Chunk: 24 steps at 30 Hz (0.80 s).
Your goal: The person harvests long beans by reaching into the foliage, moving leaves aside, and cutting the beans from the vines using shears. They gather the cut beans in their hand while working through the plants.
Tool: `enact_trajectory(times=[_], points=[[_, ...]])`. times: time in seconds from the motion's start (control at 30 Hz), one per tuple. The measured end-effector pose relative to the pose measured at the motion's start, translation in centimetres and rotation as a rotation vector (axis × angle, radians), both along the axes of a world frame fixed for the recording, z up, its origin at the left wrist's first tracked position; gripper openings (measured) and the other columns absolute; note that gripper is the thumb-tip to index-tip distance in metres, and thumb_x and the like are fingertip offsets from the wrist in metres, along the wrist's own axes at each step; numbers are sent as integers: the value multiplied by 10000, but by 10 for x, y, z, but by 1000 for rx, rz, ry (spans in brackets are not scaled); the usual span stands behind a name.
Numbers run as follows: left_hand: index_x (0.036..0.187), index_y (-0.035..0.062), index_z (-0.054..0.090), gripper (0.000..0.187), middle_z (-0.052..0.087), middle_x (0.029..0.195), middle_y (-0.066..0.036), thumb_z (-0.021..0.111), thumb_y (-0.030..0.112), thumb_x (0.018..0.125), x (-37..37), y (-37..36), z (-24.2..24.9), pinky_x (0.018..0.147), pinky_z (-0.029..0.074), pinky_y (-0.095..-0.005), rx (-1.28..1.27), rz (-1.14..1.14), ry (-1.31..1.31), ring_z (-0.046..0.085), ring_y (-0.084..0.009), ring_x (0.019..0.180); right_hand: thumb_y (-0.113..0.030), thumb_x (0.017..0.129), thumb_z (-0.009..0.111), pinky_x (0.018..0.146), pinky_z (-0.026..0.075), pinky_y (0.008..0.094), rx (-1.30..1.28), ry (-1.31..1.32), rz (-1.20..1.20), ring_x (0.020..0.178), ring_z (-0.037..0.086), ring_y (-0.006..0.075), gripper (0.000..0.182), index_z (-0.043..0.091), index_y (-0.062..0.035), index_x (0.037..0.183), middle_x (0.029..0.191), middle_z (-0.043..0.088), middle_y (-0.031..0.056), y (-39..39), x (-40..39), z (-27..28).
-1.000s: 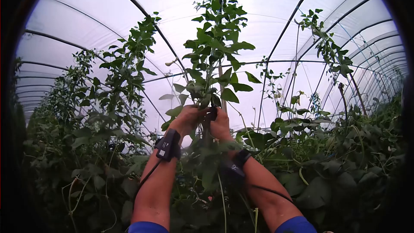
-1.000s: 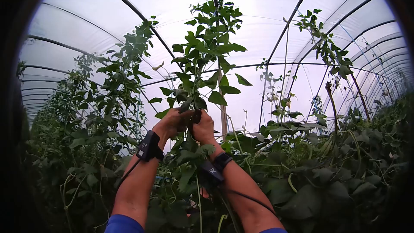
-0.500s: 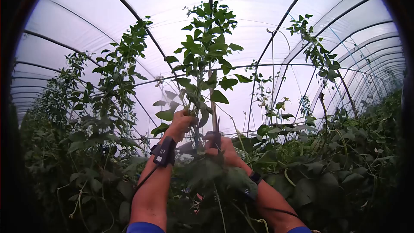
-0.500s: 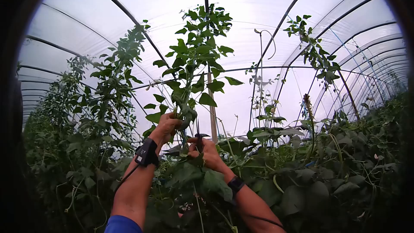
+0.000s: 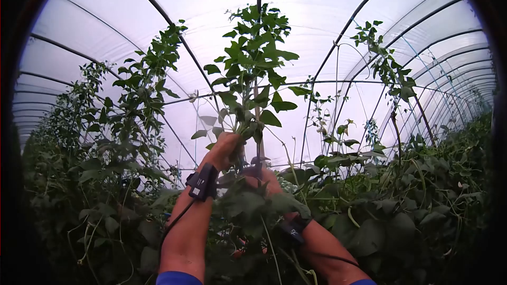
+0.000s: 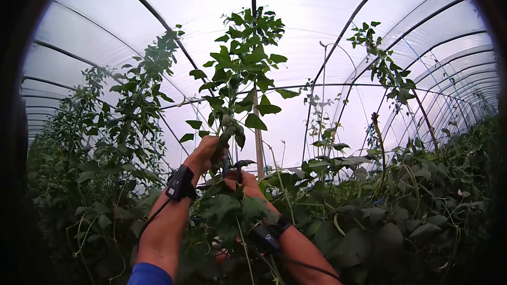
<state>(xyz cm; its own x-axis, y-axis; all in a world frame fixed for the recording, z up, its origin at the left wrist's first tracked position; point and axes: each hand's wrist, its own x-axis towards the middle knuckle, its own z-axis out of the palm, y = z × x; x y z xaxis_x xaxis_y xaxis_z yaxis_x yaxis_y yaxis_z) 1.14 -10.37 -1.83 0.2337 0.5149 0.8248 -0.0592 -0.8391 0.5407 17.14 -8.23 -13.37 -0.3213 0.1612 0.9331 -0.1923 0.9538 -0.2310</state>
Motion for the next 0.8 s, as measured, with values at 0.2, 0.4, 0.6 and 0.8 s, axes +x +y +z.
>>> enact_trajectory(times=[0.2,0.4,0.6,0.8], points=[[790,38,551,172,552,619,-45,594,199,834,3,-12,-16,483,429,-287,-41,-80,-42,539,-157,526,-231,827,684,772,486,269,-101,-11,149,887,604,135,437,562,93,1094,1009,636,102,-7,12,1],[814,37,536,210,524,591,-32,535,223,911,10,-13,-32,488,439,-277,26,-207,-170,504,-147,504,-257,826,680,726,477,254,-44,47,47,812,595,119,403,601,67,1053,916,644,68,5,8,6],[711,9,574,259,524,573,-42,529,234,832,35,-11,-44,458,374,-300,218,86,-226,473,-131,484,-232,827,667,595,495,277,-191,244,187,656,612,153,300,624,57,895,764,643,108,-13,21,44],[805,-36,636,393,652,749,-212,504,332,845,47,-48,-56,684,493,-409,349,565,-138,663,-318,724,-156,836,605,664,490,335,-6,211,-11,707,604,204,194,592,15,927,806,637,91,-49,6,87]])
